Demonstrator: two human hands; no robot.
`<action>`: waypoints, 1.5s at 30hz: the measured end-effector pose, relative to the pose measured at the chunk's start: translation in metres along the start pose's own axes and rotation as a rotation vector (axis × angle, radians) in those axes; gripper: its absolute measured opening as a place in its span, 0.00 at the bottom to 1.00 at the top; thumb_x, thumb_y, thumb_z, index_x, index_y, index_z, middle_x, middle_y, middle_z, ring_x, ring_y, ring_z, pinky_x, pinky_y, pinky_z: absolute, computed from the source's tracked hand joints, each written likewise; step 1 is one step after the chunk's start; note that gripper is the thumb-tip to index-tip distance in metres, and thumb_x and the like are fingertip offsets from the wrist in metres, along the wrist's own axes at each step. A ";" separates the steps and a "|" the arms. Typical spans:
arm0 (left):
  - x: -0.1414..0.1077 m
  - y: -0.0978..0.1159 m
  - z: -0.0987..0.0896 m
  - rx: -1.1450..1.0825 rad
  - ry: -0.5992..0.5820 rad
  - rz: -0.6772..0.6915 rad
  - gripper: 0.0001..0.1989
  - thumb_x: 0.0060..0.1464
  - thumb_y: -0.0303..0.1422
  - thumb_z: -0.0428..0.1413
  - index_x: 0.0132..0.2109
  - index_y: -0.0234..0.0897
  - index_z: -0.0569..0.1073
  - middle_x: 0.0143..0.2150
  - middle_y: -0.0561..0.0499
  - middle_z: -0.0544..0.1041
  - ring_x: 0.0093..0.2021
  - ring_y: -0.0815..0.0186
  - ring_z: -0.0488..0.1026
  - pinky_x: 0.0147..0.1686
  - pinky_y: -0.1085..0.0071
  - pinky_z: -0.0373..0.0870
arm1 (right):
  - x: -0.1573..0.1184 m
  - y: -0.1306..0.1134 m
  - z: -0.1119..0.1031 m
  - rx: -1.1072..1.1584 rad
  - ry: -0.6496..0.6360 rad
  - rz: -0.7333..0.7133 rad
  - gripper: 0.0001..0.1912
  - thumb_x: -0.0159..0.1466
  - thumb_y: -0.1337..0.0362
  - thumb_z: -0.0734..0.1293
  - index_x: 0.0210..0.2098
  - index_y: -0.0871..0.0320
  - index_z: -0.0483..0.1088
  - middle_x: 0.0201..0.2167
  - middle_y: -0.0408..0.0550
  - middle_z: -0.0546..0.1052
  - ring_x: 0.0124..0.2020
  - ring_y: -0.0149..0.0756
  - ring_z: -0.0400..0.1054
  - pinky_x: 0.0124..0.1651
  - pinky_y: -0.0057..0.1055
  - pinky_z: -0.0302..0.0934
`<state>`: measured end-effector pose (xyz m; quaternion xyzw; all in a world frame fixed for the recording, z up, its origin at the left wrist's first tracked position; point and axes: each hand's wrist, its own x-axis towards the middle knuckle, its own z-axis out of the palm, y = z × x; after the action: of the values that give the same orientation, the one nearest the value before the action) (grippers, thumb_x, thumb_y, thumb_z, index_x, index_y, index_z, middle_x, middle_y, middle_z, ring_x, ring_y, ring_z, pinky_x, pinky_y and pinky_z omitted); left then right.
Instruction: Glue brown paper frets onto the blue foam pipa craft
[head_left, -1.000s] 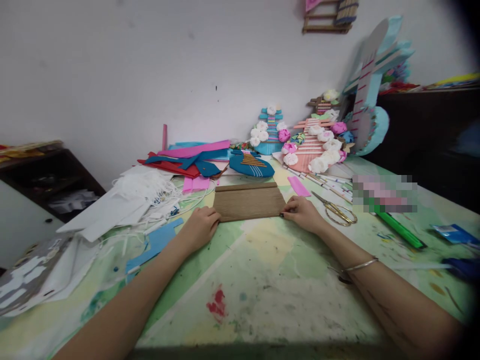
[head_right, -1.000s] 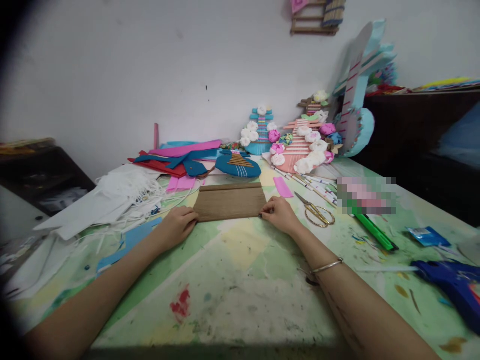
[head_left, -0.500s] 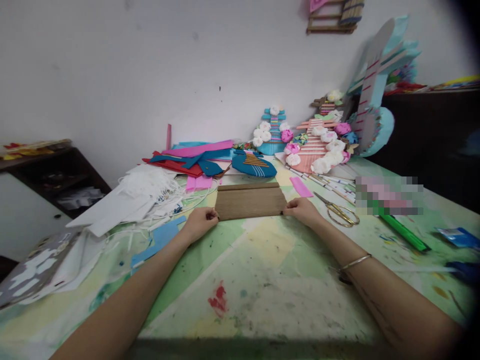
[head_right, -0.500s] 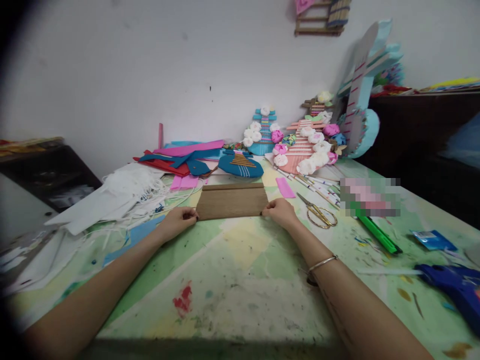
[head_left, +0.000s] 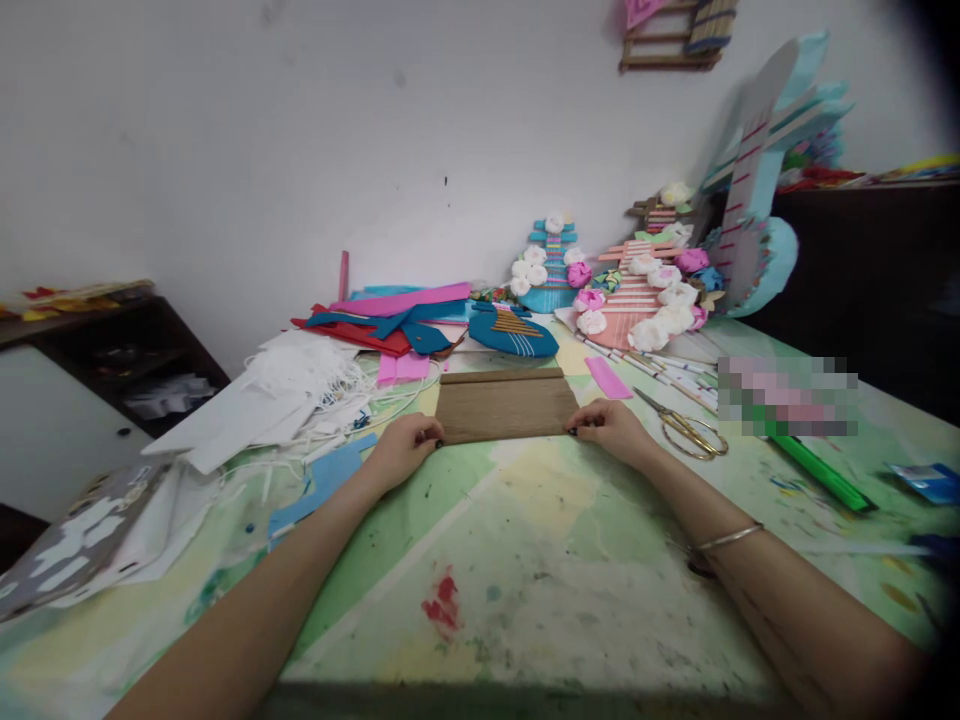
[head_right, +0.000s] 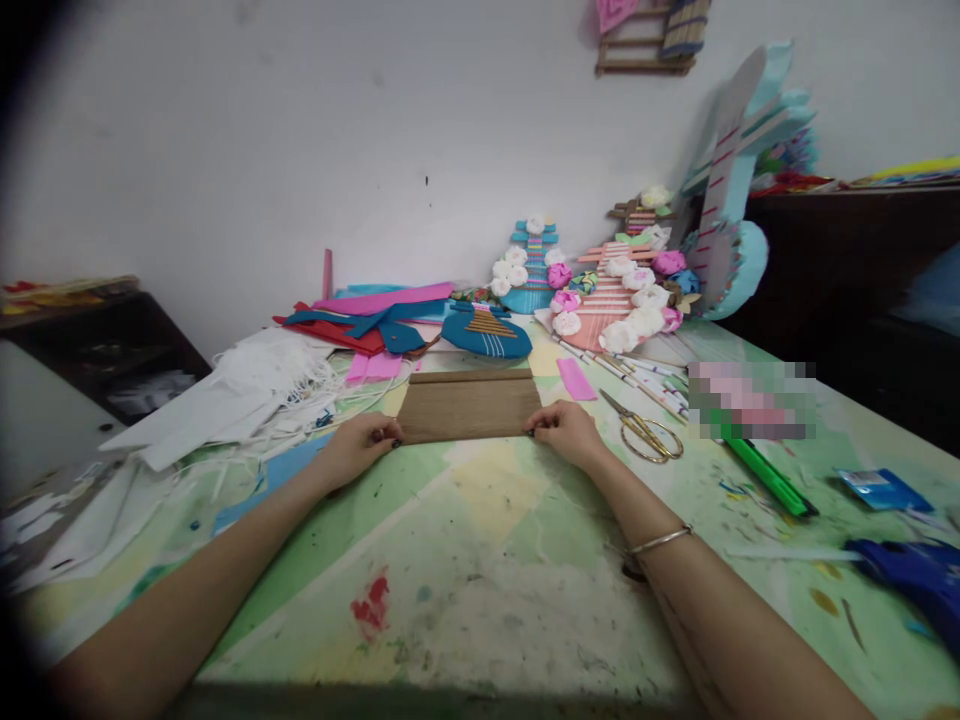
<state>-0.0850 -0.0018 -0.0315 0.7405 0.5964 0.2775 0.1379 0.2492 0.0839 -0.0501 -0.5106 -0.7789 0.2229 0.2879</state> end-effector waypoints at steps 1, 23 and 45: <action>0.000 0.000 -0.001 0.038 -0.004 0.049 0.07 0.46 0.24 0.52 0.31 0.38 0.74 0.30 0.51 0.73 0.33 0.64 0.68 0.36 0.68 0.64 | -0.001 0.001 -0.001 -0.010 0.000 -0.012 0.10 0.50 0.67 0.67 0.31 0.55 0.79 0.27 0.44 0.74 0.29 0.33 0.67 0.33 0.27 0.58; 0.004 -0.004 -0.004 0.223 -0.081 0.099 0.07 0.53 0.29 0.47 0.32 0.36 0.69 0.30 0.50 0.71 0.32 0.64 0.67 0.35 0.69 0.63 | -0.004 -0.013 -0.002 -0.426 -0.018 -0.031 0.05 0.60 0.68 0.64 0.33 0.59 0.73 0.36 0.49 0.73 0.41 0.39 0.63 0.36 0.30 0.48; 0.023 0.003 -0.017 0.584 -0.313 0.072 0.10 0.50 0.25 0.49 0.34 0.36 0.76 0.38 0.43 0.75 0.42 0.57 0.69 0.40 0.64 0.63 | -0.116 -0.088 0.003 -0.677 -0.181 -0.163 0.10 0.56 0.76 0.59 0.34 0.62 0.68 0.37 0.54 0.70 0.42 0.44 0.59 0.39 0.35 0.47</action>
<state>-0.0887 0.0177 -0.0103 0.8030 0.5958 -0.0176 -0.0004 0.2248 -0.0571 -0.0219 -0.4917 -0.8689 -0.0273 0.0491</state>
